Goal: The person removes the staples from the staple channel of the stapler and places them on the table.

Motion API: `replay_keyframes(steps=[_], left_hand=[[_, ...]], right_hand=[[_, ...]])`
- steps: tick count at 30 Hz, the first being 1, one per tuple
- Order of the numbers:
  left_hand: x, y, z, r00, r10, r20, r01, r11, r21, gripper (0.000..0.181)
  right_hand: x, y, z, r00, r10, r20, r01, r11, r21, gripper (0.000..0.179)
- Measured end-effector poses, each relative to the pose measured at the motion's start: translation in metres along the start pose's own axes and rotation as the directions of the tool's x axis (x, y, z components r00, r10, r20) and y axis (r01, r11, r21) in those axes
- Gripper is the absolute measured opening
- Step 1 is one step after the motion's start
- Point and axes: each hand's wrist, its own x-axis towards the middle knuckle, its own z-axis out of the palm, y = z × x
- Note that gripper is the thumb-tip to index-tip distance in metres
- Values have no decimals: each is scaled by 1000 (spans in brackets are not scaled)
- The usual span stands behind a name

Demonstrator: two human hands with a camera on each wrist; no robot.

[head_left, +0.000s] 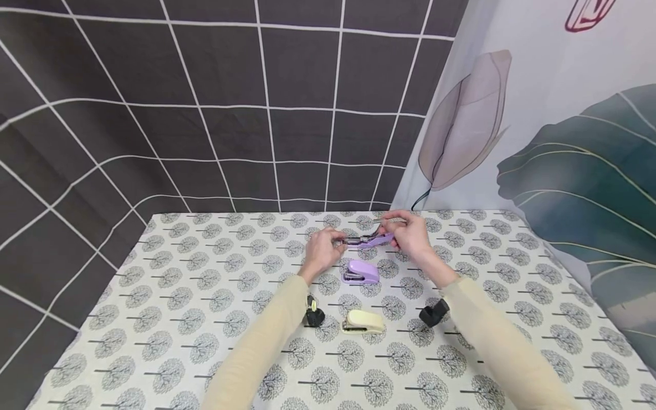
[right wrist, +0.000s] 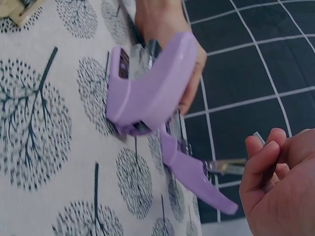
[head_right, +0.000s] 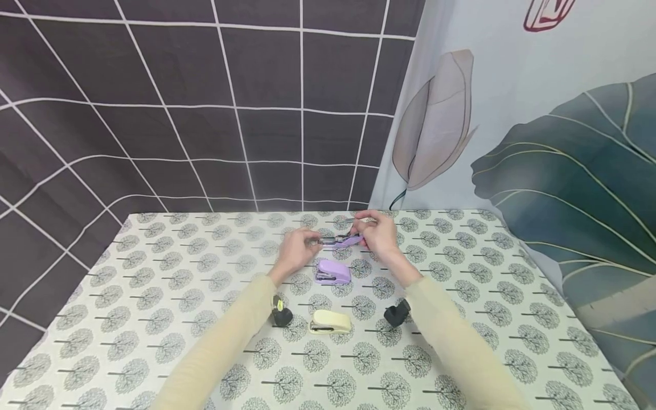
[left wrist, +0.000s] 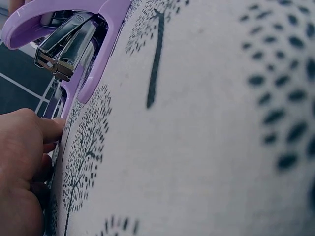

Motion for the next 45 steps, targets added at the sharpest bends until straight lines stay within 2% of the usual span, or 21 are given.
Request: replay_keyframes(steps=[9, 15, 20, 25, 31, 38, 45], left_hand=[[0, 0, 0, 1000, 17, -4, -17, 999, 28, 29], [-1, 0, 0, 1000, 12, -1, -12, 1000, 21, 29], [-2, 1, 1, 1000, 11, 2, -11, 999, 30, 29], [-3, 2, 1, 1000, -3, 3, 3, 1000, 18, 29], [-2, 0, 1, 1000, 11, -9, -11, 1000, 26, 29], [-3, 1, 0, 1000, 8, -14, -8, 1000, 26, 28], [-2, 2, 0, 1000, 10, -10, -10, 1000, 27, 27]], right_hand=[[-2, 3, -28, 999, 32, -30, -31, 999, 27, 36], [-2, 11, -42, 999, 25, -42, -25, 1000, -4, 33], [-2, 19, -50, 999, 30, -39, -30, 999, 11, 34], [-2, 25, -56, 998, 48, -45, -47, 999, 7, 36], [-1, 33, -61, 997, 57, -52, -59, 998, -36, 37], [0, 48, -64, 994, 103, -33, -105, 993, -61, 35], [1, 63, -64, 994, 106, -22, -108, 990, -91, 32]])
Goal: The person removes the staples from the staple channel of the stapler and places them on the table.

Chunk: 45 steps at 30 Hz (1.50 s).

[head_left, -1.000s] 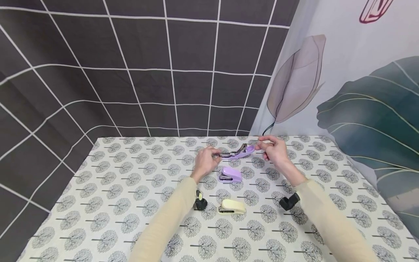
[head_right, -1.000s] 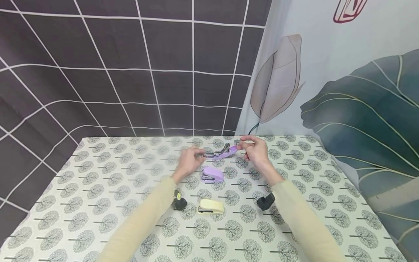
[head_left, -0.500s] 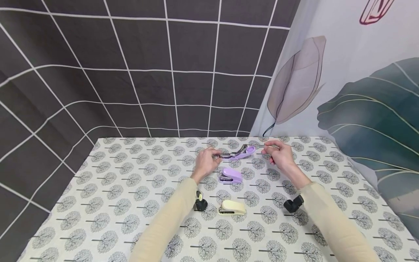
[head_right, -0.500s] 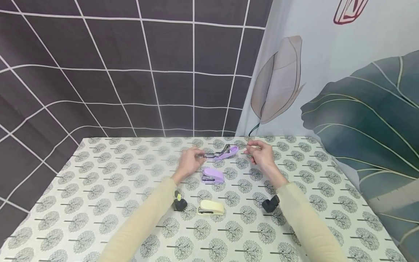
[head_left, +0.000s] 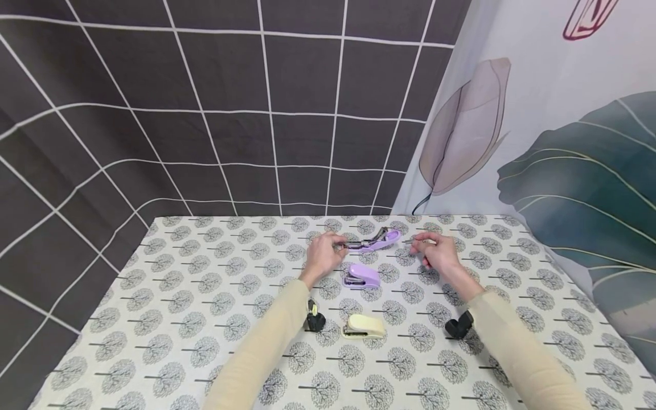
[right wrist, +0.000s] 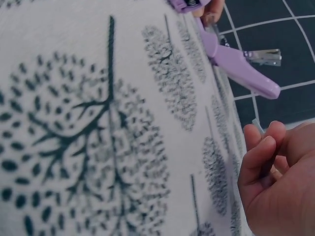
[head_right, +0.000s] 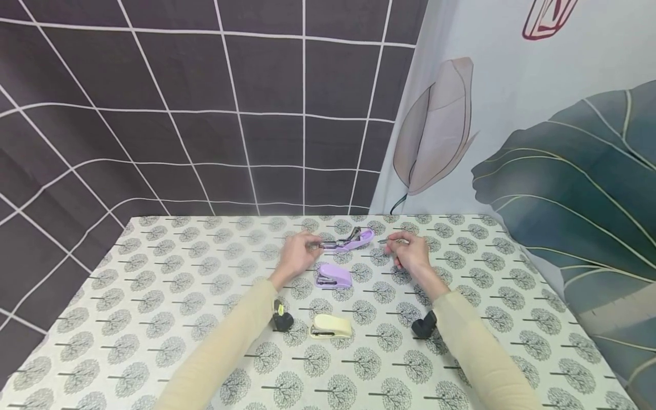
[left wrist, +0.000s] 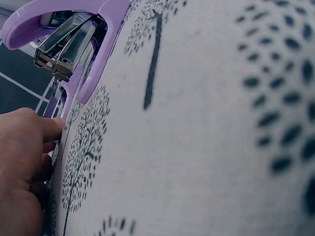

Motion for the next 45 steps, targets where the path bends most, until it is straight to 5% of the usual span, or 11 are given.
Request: replay_keyframes(steps=[45], left_hand=[[-1, 0, 2, 1000, -10, 0, 10, 1000, -10, 27]], right_hand=[[4, 3, 5, 999, 44, -6, -45, 989, -141, 27]])
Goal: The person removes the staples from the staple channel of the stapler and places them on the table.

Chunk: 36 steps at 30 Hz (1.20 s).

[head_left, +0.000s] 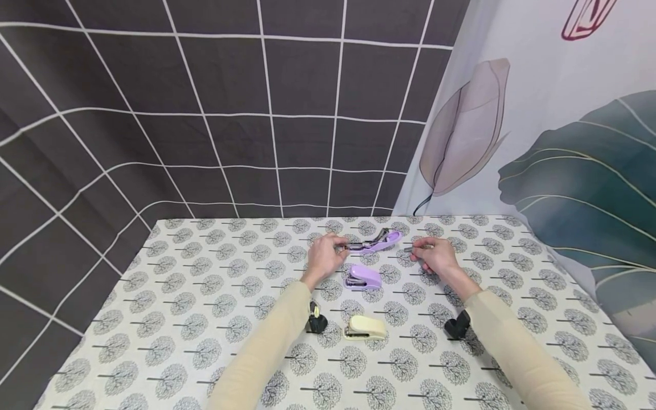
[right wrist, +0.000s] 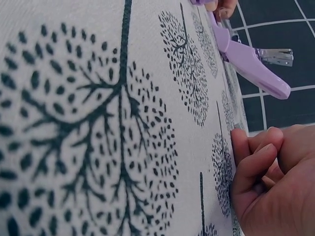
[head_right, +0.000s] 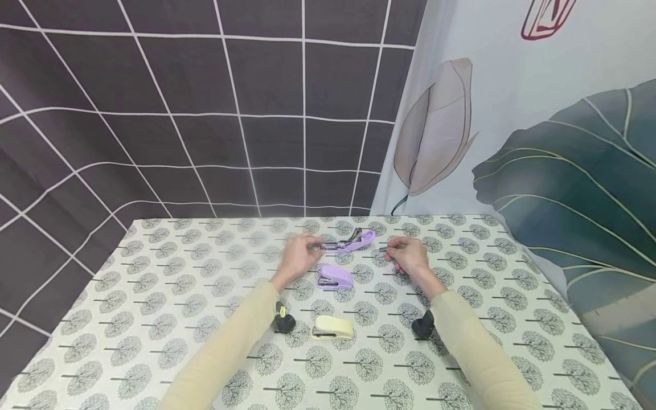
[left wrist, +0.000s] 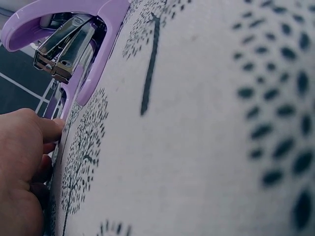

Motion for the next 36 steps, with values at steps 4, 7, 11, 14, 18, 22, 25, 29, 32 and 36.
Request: replay_keyframes(steps=[4, 7, 11, 14, 18, 22, 25, 29, 32, 36], left_hand=[[0, 1, 1, 1000, 2, 2, -2, 1000, 3, 27], [-1, 0, 3, 1000, 2, 4, -2, 1000, 4, 28], [-2, 0, 4, 1000, 4, 7, -4, 1000, -3, 28], [-4, -1, 4, 1000, -4, 7, 4, 1000, -22, 28], [-4, -4, 4, 999, -34, -5, 34, 997, -69, 28], [-1, -10, 3, 998, -58, -8, 56, 988, -141, 29], [-1, -15, -4, 996, -83, 20, 86, 964, -250, 32], [-11, -19, -21, 993, -92, 69, 111, 920, -375, 32], [-27, -14, -35, 989, -32, 143, 87, 912, -401, 32], [-47, -3, -42, 961, 97, 258, 6, 929, -369, 39]], right_hand=[[-2, 1, -1, 1000, 5, 3, -5, 1000, 6, 28], [-3, 1, -2, 1000, 12, 9, -12, 1000, 11, 28], [-4, 4, -4, 1000, 18, 10, -19, 1000, 15, 29], [-7, 6, -5, 1000, 18, 5, -18, 999, 35, 31], [-14, 8, -7, 1000, -8, -6, 8, 998, 60, 33], [-23, 6, -7, 999, -53, 3, 52, 997, 62, 34], [-33, 1, -4, 996, -84, 20, 82, 995, 59, 34], [-47, -11, 8, 982, -181, 58, 178, 983, 41, 32], [-56, -19, 19, 942, -315, 113, 317, 948, 3, 29], [-67, -27, 37, 848, -492, 198, 513, 856, -65, 30]])
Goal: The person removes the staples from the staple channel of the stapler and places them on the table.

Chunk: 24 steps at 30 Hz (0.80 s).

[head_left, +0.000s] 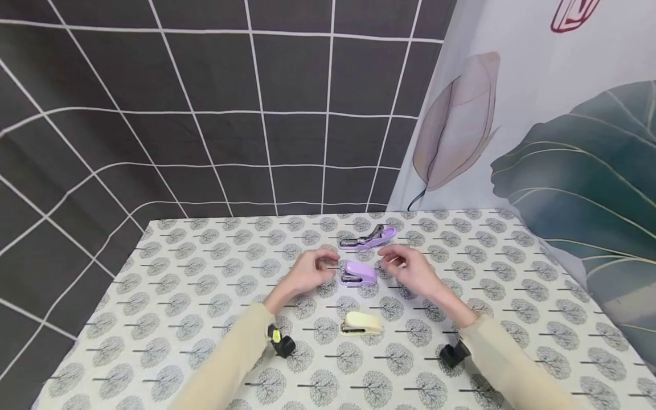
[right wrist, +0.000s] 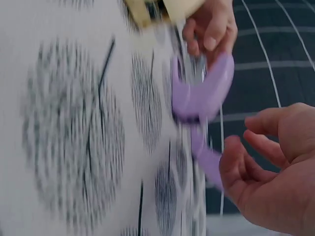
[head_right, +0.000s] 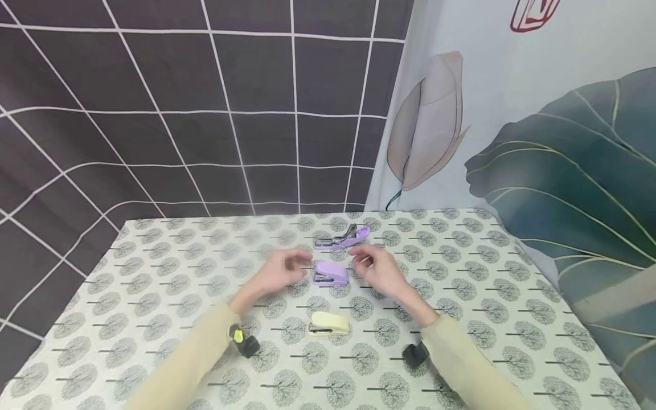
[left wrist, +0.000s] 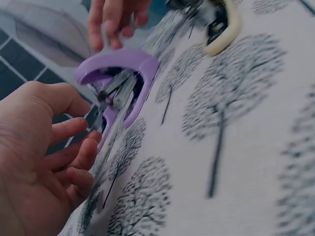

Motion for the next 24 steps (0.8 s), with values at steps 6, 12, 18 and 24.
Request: replay_keyframes(steps=[6, 12, 18, 24], left_hand=[[-9, 0, 18, 996, 85, -10, -84, 994, 63, 43], [-12, -3, 29, 990, 113, -87, -95, 978, 184, 39], [-11, -2, 35, 979, 156, -129, -108, 942, 317, 29], [-9, -4, 37, 973, 179, -147, -123, 936, 329, 25]], right_hand=[[5, -13, 26, 984, -167, 57, 173, 976, -135, 39], [11, -17, 42, 967, -244, 75, 255, 941, -222, 40], [14, -20, 46, 954, -292, 63, 296, 900, -320, 38], [16, -25, 47, 955, -286, 77, 295, 894, -338, 36]])
